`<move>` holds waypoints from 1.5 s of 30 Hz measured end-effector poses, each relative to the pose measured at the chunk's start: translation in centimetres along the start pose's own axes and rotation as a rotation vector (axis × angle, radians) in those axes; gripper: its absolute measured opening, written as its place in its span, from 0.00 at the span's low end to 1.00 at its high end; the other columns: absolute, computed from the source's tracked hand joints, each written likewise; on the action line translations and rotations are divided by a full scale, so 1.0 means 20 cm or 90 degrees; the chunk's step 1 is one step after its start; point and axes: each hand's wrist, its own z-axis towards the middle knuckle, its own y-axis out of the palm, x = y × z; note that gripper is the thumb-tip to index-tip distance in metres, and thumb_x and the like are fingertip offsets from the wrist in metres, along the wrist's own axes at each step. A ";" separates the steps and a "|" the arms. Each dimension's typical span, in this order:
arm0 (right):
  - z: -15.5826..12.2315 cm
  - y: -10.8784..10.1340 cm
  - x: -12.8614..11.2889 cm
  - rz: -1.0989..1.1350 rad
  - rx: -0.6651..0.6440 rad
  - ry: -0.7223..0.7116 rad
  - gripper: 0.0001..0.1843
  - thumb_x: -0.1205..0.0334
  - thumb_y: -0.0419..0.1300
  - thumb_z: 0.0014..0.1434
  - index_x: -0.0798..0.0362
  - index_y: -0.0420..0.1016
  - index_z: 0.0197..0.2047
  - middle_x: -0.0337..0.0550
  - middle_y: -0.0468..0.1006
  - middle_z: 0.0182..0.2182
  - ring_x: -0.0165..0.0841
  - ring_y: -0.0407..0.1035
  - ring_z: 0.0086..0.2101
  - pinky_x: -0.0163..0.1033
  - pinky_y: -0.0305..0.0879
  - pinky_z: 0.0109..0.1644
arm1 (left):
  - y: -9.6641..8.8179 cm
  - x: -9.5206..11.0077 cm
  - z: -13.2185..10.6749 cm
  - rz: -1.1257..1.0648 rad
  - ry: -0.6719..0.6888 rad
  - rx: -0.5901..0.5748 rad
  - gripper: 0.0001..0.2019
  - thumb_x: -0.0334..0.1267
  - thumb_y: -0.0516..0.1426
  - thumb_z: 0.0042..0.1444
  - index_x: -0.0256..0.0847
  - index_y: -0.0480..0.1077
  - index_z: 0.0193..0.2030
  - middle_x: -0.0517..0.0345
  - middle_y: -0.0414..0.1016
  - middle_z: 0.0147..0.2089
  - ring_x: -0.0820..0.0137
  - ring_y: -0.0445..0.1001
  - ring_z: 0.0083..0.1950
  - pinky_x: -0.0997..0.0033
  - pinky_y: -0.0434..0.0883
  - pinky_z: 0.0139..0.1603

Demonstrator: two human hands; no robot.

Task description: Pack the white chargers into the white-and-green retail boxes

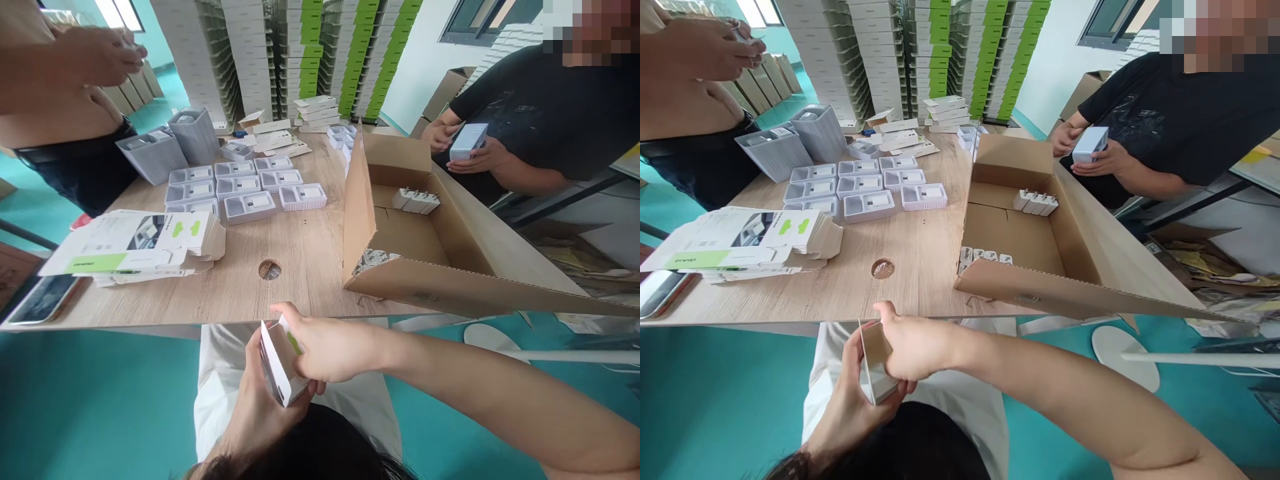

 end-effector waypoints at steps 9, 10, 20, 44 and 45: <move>0.00 0.06 0.02 -0.151 0.130 -0.083 0.50 0.73 0.55 0.63 0.61 0.33 0.81 0.68 0.82 0.51 0.49 0.80 0.47 0.43 0.68 0.41 | 0.02 -0.02 0.00 0.034 0.000 0.100 0.42 0.47 0.64 0.49 0.40 0.52 0.68 0.35 0.71 0.63 0.46 0.77 0.61 0.49 0.78 0.54; -0.02 0.05 0.02 -0.125 0.136 -0.092 0.49 0.69 0.54 0.65 0.60 0.31 0.81 0.69 0.81 0.53 0.50 0.79 0.49 0.45 0.68 0.43 | 0.02 -0.02 0.00 0.040 0.001 0.120 0.43 0.47 0.64 0.47 0.39 0.53 0.68 0.35 0.70 0.63 0.46 0.77 0.60 0.47 0.78 0.54; -0.06 0.08 0.05 -0.196 0.145 -0.043 0.40 0.75 0.57 0.60 0.62 0.56 0.75 0.58 0.84 0.41 0.45 0.79 0.40 0.38 0.62 0.34 | 0.06 -0.07 0.00 0.067 -0.001 0.142 0.46 0.48 0.65 0.48 0.37 0.52 0.71 0.33 0.67 0.67 0.43 0.73 0.66 0.42 0.76 0.60; 0.23 0.37 0.31 0.527 0.552 -0.165 0.28 0.32 0.50 0.70 0.46 0.55 0.30 0.31 0.54 0.25 0.33 0.55 0.28 0.38 0.57 0.34 | 0.00 0.06 0.13 -0.044 -0.092 0.138 0.21 0.60 0.43 0.72 0.49 0.67 0.46 0.52 0.77 0.42 0.58 0.76 0.44 0.53 0.73 0.47; 0.23 0.36 0.31 0.534 0.560 -0.158 0.28 0.33 0.51 0.69 0.46 0.54 0.29 0.31 0.54 0.25 0.32 0.54 0.29 0.38 0.56 0.35 | 0.00 0.06 0.13 -0.049 -0.098 0.138 0.21 0.60 0.43 0.72 0.49 0.67 0.45 0.52 0.77 0.41 0.57 0.76 0.43 0.53 0.73 0.46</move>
